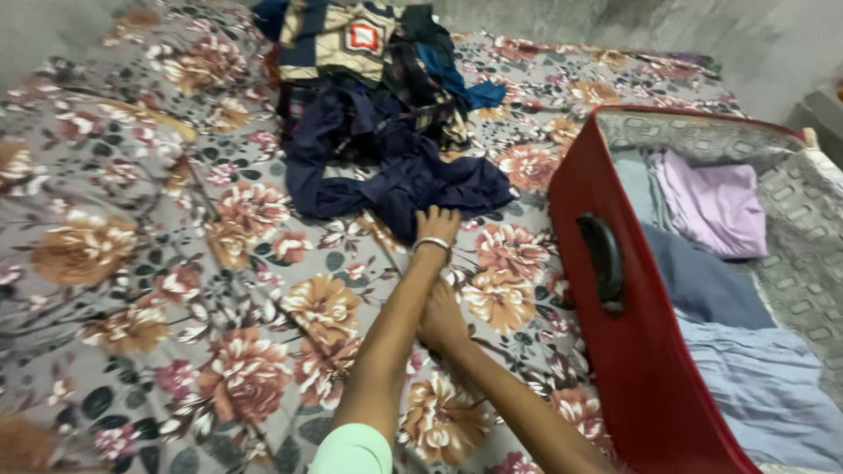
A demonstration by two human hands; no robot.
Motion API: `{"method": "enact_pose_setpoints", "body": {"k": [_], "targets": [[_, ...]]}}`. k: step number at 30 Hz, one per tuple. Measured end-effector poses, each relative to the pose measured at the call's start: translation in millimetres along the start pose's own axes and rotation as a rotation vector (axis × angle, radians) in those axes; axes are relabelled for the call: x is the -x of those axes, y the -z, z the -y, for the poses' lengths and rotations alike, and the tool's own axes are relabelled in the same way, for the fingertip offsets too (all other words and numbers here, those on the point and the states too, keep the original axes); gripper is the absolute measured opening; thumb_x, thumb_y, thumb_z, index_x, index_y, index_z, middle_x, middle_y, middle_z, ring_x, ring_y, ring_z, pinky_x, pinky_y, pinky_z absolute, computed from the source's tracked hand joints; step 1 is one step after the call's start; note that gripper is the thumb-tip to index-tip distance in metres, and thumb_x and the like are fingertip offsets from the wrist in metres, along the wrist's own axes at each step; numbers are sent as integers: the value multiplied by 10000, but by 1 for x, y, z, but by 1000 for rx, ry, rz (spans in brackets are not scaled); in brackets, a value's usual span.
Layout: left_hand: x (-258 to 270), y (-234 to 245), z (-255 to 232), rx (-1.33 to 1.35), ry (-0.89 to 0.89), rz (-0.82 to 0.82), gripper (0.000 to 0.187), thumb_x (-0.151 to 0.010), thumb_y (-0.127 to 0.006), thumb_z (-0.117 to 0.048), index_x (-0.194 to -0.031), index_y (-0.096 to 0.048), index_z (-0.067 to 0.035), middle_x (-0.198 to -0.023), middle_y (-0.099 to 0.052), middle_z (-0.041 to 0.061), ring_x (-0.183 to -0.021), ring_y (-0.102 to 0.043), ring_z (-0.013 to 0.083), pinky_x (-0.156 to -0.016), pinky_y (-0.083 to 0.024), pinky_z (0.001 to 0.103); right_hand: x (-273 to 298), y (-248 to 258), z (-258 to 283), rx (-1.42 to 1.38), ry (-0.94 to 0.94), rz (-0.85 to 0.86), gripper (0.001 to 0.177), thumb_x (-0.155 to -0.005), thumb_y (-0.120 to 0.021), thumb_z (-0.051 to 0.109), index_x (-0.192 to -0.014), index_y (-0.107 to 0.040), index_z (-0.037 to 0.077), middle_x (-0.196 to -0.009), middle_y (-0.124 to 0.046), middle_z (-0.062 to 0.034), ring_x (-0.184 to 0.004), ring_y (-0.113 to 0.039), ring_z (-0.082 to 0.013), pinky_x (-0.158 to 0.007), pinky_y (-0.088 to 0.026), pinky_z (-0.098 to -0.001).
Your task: The person folds a lavender shirt and a pair of dark blue trousers by hand on a bed before placing them into a red suitcase.
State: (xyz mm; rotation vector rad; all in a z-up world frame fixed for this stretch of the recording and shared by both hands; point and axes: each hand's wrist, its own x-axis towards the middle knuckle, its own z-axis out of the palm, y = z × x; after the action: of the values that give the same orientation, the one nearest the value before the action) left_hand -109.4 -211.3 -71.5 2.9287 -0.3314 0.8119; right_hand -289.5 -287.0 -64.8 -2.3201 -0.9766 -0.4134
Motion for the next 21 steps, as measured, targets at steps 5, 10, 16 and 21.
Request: {"method": "enact_pose_setpoints", "body": {"k": [5, 10, 16, 21], "targets": [[9, -30, -9, -156, -27, 15, 217, -932, -581, -199, -1059, -749, -145, -1049, -711, 66, -1048, -616, 268, -972, -445, 485, 1, 0, -2, 116, 67, -45, 628, -840, -662, 359, -1266, -558, -90, -1304, -559, -332, -1262, -478, -499, -1095, -317, -570], [31, 17, -8, -75, 27, 25, 200, -919, -581, -194, -977, -765, -142, -987, -731, 71, -975, -659, 273, -912, -441, 483, 4, 1, -3, -8, -16, -128, 544, -865, -660, 267, -1273, -573, -82, -1278, -580, -309, -1217, -504, -492, -1074, -381, -537], [70, 93, 17, -37, 119, 265, 163, -897, -625, -134, -943, -781, -127, -1037, -755, 127, -1003, -733, 300, -852, -559, 439, 14, 11, 23, 135, 23, -165, 381, -894, -680, 276, -1104, -601, -32, -1181, -591, -258, -1111, -561, -428, -1014, -422, -520], [133, 120, 55, 34, 100, 445, 175, -831, -715, -157, -996, -759, -120, -1059, -745, 178, -1009, -732, 368, -840, -586, 482, 14, 24, 31, 108, -2, -212, 514, -890, -701, 303, -1267, -579, -24, -1326, -522, -279, -1202, -499, -446, -1046, -397, -542]]}}
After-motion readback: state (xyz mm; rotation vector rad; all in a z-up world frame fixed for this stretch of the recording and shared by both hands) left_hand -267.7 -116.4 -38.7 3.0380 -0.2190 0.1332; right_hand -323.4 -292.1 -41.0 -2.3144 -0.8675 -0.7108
